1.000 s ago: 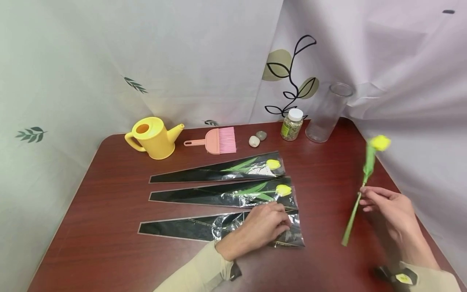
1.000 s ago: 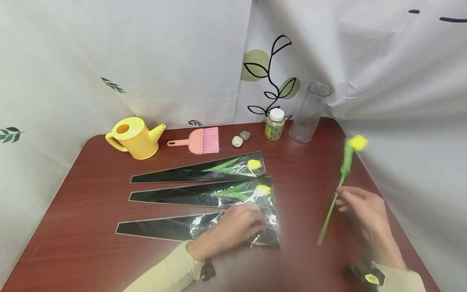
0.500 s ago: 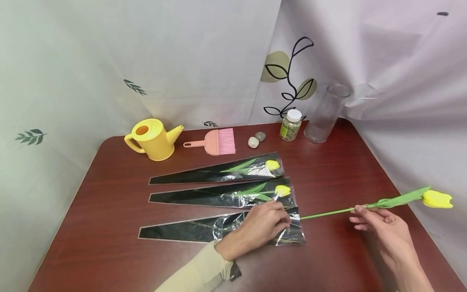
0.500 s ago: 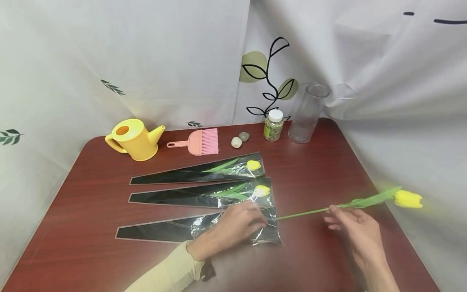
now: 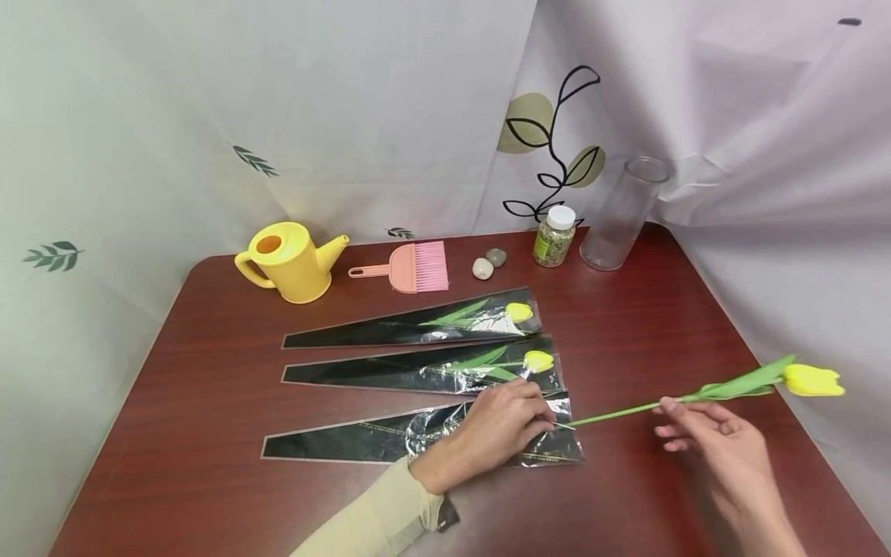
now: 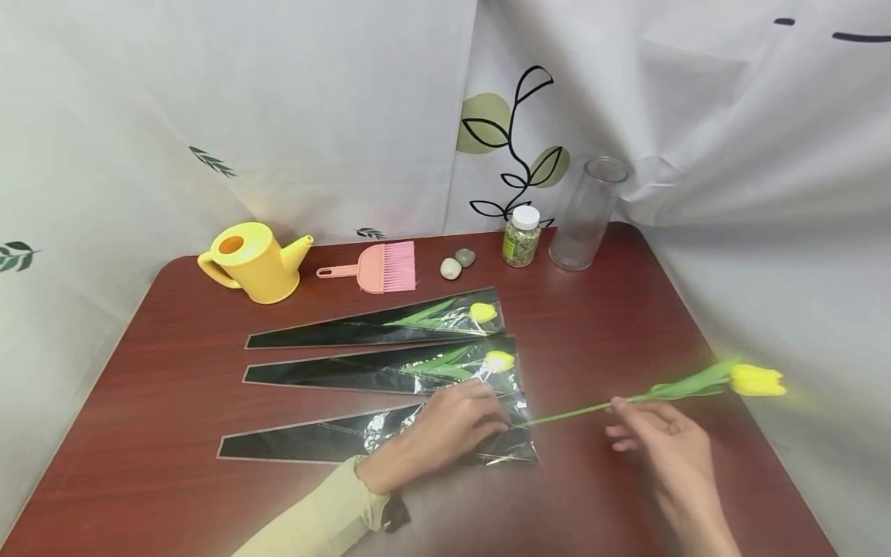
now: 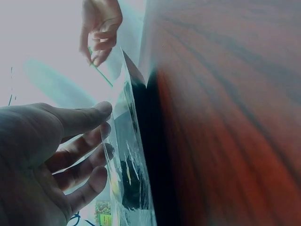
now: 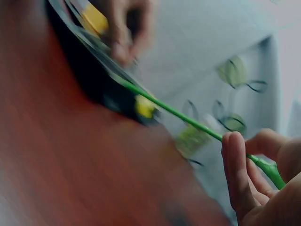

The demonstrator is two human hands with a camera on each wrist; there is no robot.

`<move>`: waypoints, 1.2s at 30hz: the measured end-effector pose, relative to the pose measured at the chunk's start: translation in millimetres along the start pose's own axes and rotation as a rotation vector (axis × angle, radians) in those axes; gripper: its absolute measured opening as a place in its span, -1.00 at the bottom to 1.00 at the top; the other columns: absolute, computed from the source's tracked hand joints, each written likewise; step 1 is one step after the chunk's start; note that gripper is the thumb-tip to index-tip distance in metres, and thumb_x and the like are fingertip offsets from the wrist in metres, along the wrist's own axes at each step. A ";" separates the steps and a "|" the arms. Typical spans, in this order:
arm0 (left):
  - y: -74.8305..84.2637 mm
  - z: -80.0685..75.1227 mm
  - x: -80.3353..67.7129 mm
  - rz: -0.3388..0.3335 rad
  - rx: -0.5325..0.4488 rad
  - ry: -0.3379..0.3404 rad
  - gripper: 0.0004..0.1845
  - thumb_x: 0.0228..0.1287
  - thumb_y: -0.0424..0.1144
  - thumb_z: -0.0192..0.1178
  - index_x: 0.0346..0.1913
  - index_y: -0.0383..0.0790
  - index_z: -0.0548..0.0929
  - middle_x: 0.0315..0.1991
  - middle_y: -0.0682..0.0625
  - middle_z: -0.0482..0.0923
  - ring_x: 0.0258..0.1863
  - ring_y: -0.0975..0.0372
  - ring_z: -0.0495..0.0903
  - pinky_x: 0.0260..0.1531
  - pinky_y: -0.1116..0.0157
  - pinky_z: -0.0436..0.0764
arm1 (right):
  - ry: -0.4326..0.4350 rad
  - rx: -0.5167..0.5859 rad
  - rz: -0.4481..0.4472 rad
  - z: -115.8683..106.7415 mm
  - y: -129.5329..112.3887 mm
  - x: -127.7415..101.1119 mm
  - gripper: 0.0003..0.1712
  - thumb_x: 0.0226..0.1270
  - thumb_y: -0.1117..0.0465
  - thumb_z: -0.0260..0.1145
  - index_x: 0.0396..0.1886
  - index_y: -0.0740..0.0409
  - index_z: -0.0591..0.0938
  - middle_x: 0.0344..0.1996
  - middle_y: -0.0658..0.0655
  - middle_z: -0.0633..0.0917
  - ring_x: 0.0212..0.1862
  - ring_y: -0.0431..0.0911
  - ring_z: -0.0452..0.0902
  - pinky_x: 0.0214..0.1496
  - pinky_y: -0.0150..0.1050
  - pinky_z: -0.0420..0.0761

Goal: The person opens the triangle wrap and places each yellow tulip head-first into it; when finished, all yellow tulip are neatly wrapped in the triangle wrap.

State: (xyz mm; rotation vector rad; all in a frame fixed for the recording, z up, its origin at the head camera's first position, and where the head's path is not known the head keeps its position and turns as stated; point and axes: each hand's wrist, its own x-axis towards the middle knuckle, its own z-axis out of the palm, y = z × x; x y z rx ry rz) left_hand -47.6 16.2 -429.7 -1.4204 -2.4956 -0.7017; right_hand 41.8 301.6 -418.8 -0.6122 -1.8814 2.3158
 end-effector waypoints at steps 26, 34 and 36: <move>-1.1 0.4 -0.9 -0.001 0.034 -0.021 -0.94 0.24 -0.09 0.36 -0.28 0.07 0.77 -0.34 0.27 0.53 -0.33 0.43 0.42 -0.26 0.54 0.46 | -0.261 -0.395 0.030 52.3 19.9 -17.6 -0.60 0.44 0.17 0.26 0.08 0.40 0.60 -0.20 0.30 0.73 -0.70 0.01 0.50 -0.73 -0.15 0.54; -0.6 1.1 -1.1 0.008 0.032 -0.018 -0.95 0.26 -0.10 0.34 -0.29 0.07 0.76 -0.33 0.26 0.53 -0.31 0.43 0.45 -0.21 0.51 0.48 | -0.068 -0.939 -0.746 9.5 -9.2 5.7 -0.64 0.08 0.43 0.48 -0.15 -0.04 0.77 -0.47 -0.11 0.70 -0.51 -0.37 0.53 -0.48 -0.55 0.48; -0.6 1.3 -0.9 0.009 0.033 -0.020 -0.95 0.26 -0.09 0.35 -0.29 0.06 0.76 -0.33 0.26 0.53 -0.31 0.43 0.44 -0.22 0.52 0.48 | -0.109 -1.000 -0.875 0.9 -11.7 13.5 -0.57 -0.04 0.47 0.50 -0.18 -0.07 0.77 -0.43 -0.15 0.68 -0.43 -0.40 0.49 -0.41 -0.58 0.48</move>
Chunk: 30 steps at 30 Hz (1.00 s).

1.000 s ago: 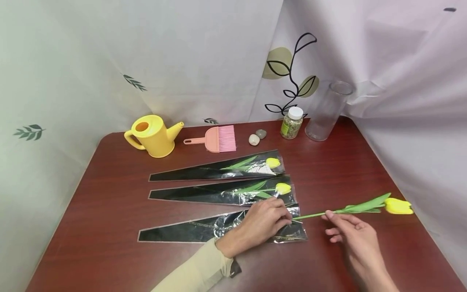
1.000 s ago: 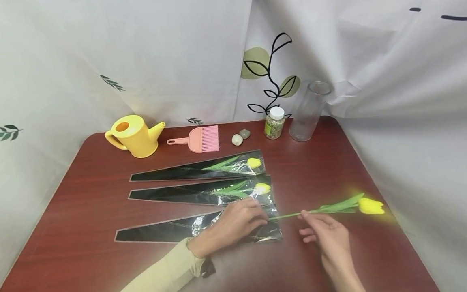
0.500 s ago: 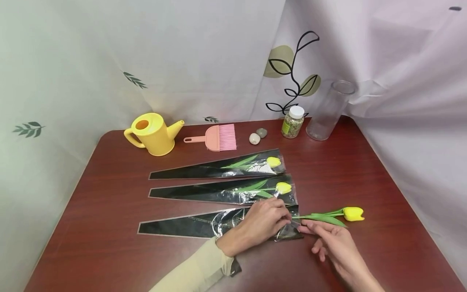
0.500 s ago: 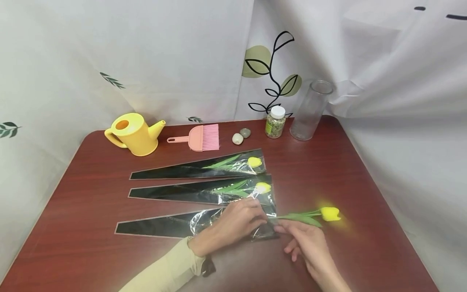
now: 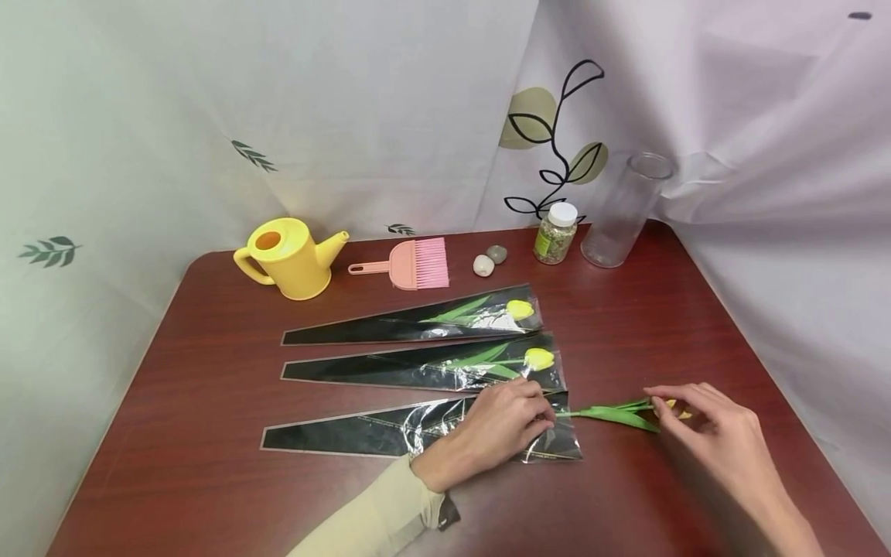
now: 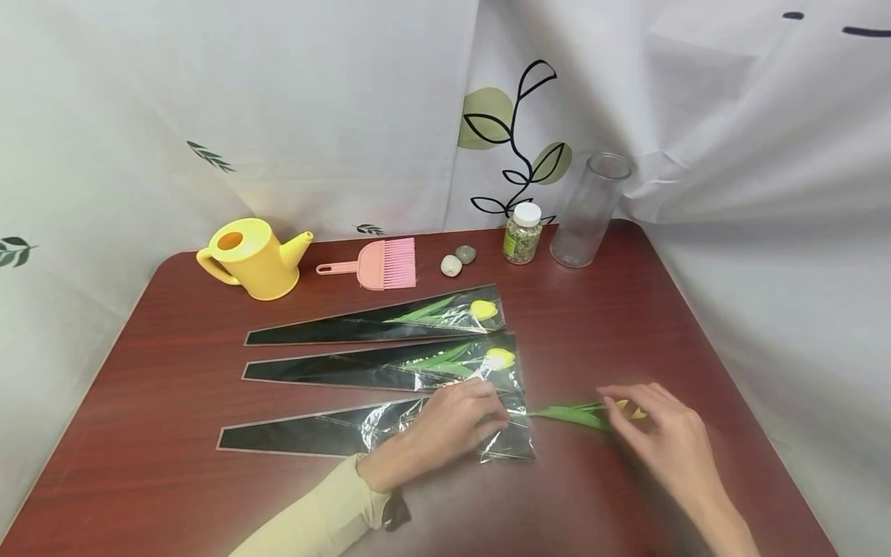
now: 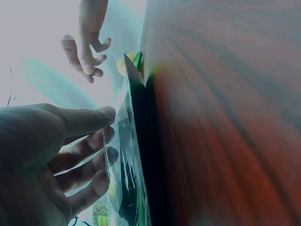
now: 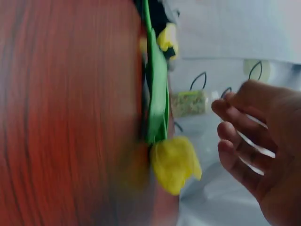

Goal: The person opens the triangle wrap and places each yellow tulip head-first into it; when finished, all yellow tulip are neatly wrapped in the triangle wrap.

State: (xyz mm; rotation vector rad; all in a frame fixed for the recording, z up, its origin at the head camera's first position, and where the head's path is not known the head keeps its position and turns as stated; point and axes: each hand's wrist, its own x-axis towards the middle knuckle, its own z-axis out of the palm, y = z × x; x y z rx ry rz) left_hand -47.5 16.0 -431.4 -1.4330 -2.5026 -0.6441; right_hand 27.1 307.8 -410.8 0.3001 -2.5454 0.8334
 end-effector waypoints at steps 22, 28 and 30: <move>0.3 -1.0 0.1 0.000 0.007 0.001 -0.94 0.26 -0.08 0.34 -0.28 0.07 0.76 -0.32 0.26 0.54 -0.31 0.43 0.44 -0.20 0.53 0.48 | -0.183 -0.179 -0.347 8.2 28.9 13.3 -0.41 0.47 -0.31 -0.09 -0.40 -0.14 0.73 -0.38 -0.28 0.65 -0.20 -0.23 0.40 -0.01 -0.03 0.22; 0.4 -0.5 0.4 0.003 0.015 0.004 -0.94 0.25 -0.08 0.35 -0.29 0.07 0.76 -0.33 0.27 0.54 -0.32 0.44 0.44 -0.22 0.54 0.47 | -0.172 -0.228 -0.395 9.4 30.6 14.2 -0.37 0.50 -0.29 -0.14 -0.42 -0.10 0.72 -0.41 -0.23 0.65 -0.21 -0.15 0.44 0.03 0.05 0.24; 0.2 -0.2 0.4 0.004 0.015 0.007 -0.94 0.25 -0.08 0.35 -0.29 0.07 0.76 -0.33 0.27 0.54 -0.32 0.44 0.44 -0.22 0.54 0.47 | -0.167 -0.236 -0.410 9.9 31.2 14.7 -0.36 0.51 -0.28 -0.15 -0.43 -0.08 0.71 -0.42 -0.21 0.66 -0.21 -0.11 0.45 0.02 0.05 0.25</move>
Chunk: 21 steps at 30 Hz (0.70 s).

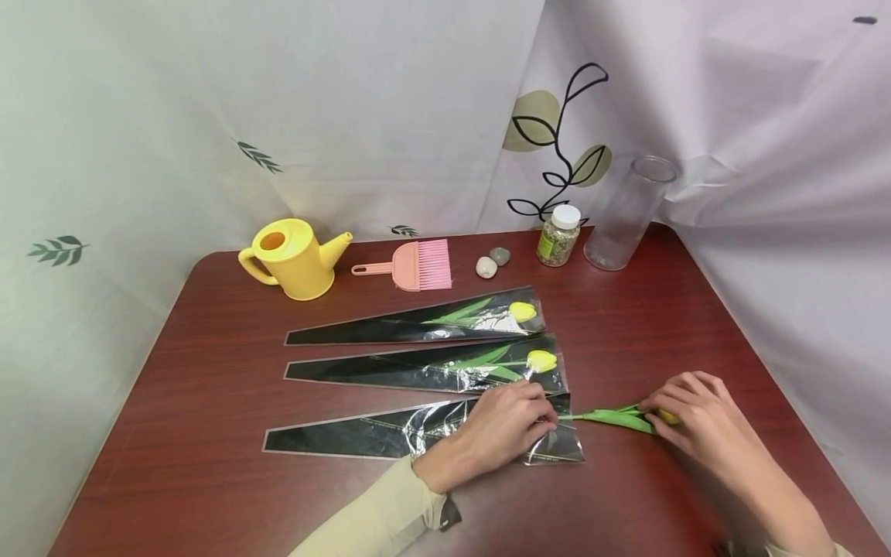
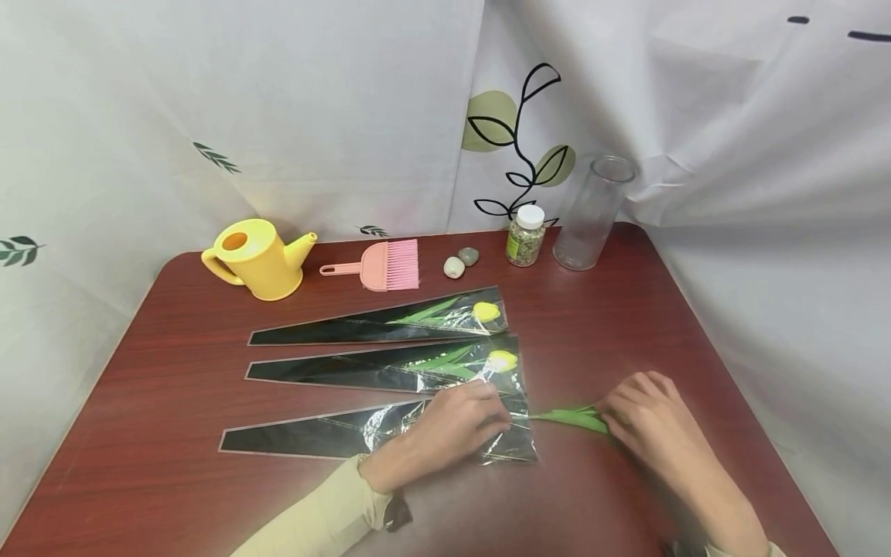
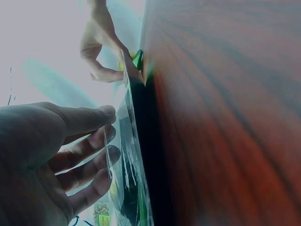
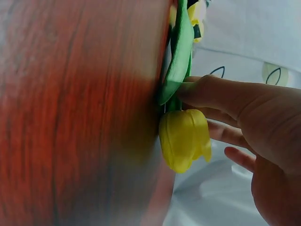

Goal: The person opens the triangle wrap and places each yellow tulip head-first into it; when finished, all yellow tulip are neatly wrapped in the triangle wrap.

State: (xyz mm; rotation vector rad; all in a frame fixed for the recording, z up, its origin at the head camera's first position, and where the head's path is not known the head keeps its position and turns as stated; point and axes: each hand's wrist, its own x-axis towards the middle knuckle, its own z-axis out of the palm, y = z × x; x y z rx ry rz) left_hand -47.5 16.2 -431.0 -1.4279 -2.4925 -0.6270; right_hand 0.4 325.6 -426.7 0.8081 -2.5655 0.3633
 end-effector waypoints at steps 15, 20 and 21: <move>-1.3 1.5 0.6 0.008 -0.007 0.026 -0.92 0.28 -0.09 0.33 -0.27 0.04 0.77 -0.33 0.26 0.55 -0.32 0.44 0.45 -0.22 0.54 0.48 | -0.023 0.093 -0.066 6.5 -11.9 16.1 -0.48 0.48 -0.21 -0.03 -0.46 -0.10 0.70 -0.41 -0.22 0.63 -0.19 -0.11 0.49 0.00 -0.08 0.29; -0.4 0.8 2.0 0.027 -0.018 0.035 -0.92 0.30 -0.08 0.31 -0.26 0.05 0.77 -0.32 0.27 0.53 -0.32 0.46 0.44 -0.23 0.54 0.47 | -0.074 0.193 -0.079 19.1 -30.3 27.4 -0.60 0.46 -0.14 0.06 -0.42 -0.10 0.69 -0.37 -0.21 0.62 -0.17 -0.16 0.48 0.10 -0.14 0.28; -0.1 0.8 2.2 0.030 -0.020 0.034 -0.92 0.30 -0.08 0.30 -0.26 0.06 0.77 -0.33 0.27 0.53 -0.32 0.46 0.44 -0.23 0.54 0.47 | -0.087 0.220 -0.076 21.4 -33.3 29.2 -0.65 0.44 -0.12 0.11 -0.41 -0.10 0.69 -0.37 -0.21 0.62 -0.16 -0.17 0.47 0.12 -0.16 0.26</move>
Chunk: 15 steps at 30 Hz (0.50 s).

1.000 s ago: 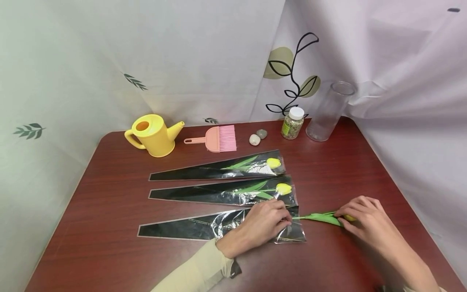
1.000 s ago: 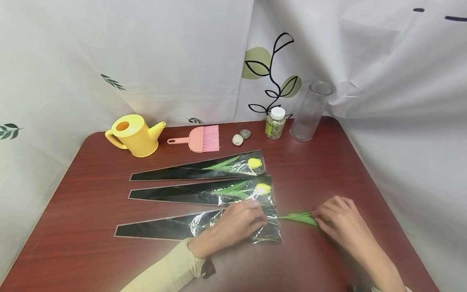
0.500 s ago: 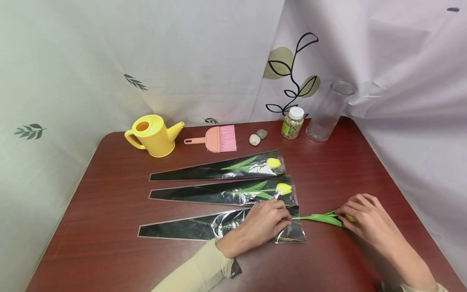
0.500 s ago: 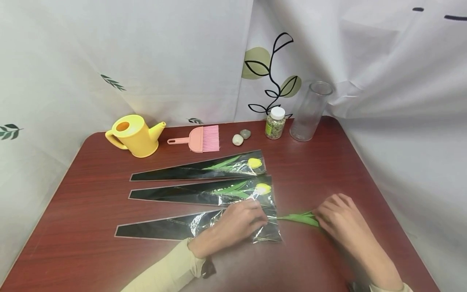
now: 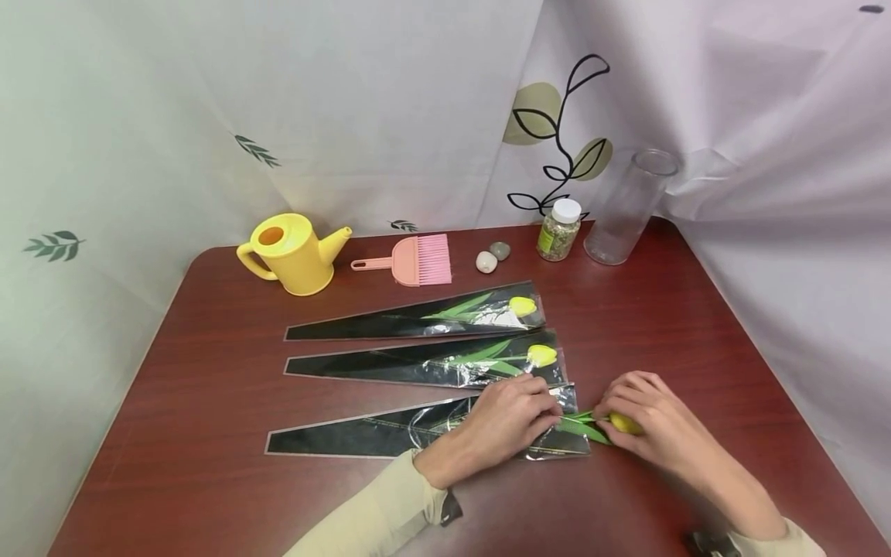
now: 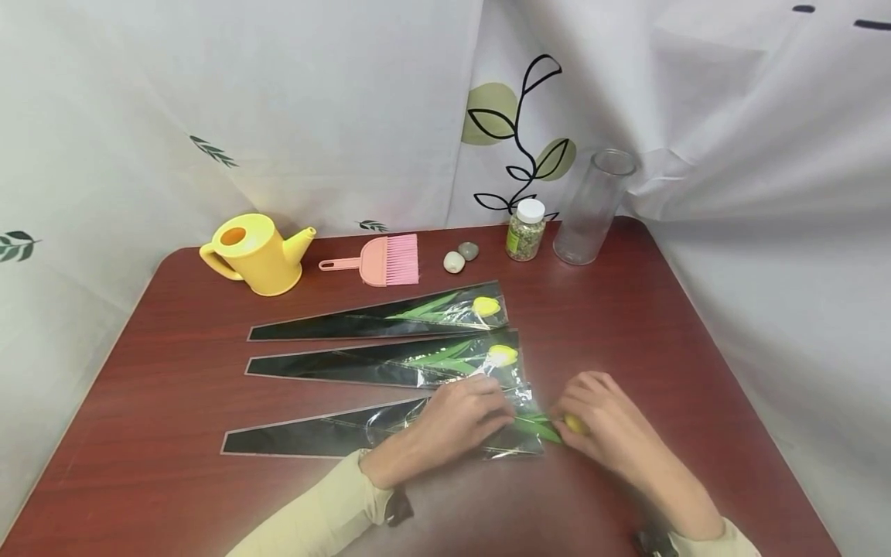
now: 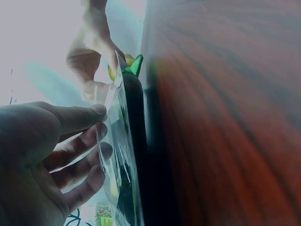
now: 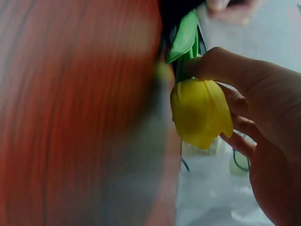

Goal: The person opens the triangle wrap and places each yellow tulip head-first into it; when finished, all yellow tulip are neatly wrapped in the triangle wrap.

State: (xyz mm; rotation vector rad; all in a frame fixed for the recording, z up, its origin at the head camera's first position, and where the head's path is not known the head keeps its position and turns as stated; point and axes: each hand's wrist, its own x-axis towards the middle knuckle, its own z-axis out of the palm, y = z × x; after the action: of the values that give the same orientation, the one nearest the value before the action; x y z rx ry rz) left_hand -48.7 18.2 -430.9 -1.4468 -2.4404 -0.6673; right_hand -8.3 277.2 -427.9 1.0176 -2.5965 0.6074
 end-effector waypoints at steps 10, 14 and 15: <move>0.8 -0.8 0.5 -0.010 -0.009 -0.021 -0.91 0.30 -0.08 0.31 -0.24 0.06 0.77 -0.30 0.27 0.54 -0.32 0.46 0.42 -0.23 0.55 0.45 | -0.028 0.142 0.072 12.9 -8.2 11.1 -0.83 0.08 0.17 0.49 -0.36 -0.19 0.68 -0.32 -0.23 0.61 -0.11 -0.21 0.46 0.14 -0.21 0.22; 0.5 -0.6 0.1 -0.010 -0.015 -0.026 -0.91 0.30 -0.09 0.31 -0.24 0.05 0.77 -0.31 0.27 0.53 -0.33 0.47 0.41 -0.24 0.56 0.44 | -0.037 0.129 0.083 13.9 -8.2 9.9 -0.85 0.11 0.16 0.48 -0.36 -0.19 0.68 -0.33 -0.23 0.61 -0.11 -0.21 0.46 0.17 -0.19 0.22; 0.5 -0.5 0.1 -0.008 -0.017 -0.028 -0.92 0.29 -0.09 0.31 -0.24 0.05 0.77 -0.31 0.27 0.53 -0.33 0.47 0.41 -0.24 0.56 0.44 | -0.040 0.126 0.086 13.8 -8.5 9.5 -0.84 0.09 0.17 0.48 -0.36 -0.19 0.69 -0.33 -0.23 0.61 -0.11 -0.21 0.47 0.17 -0.20 0.22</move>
State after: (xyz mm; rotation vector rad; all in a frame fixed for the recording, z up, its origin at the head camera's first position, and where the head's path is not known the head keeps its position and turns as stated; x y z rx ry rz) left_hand -48.3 18.3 -430.2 -1.4630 -2.4683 -0.6754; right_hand -10.6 259.5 -433.6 0.9688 -2.6773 0.7890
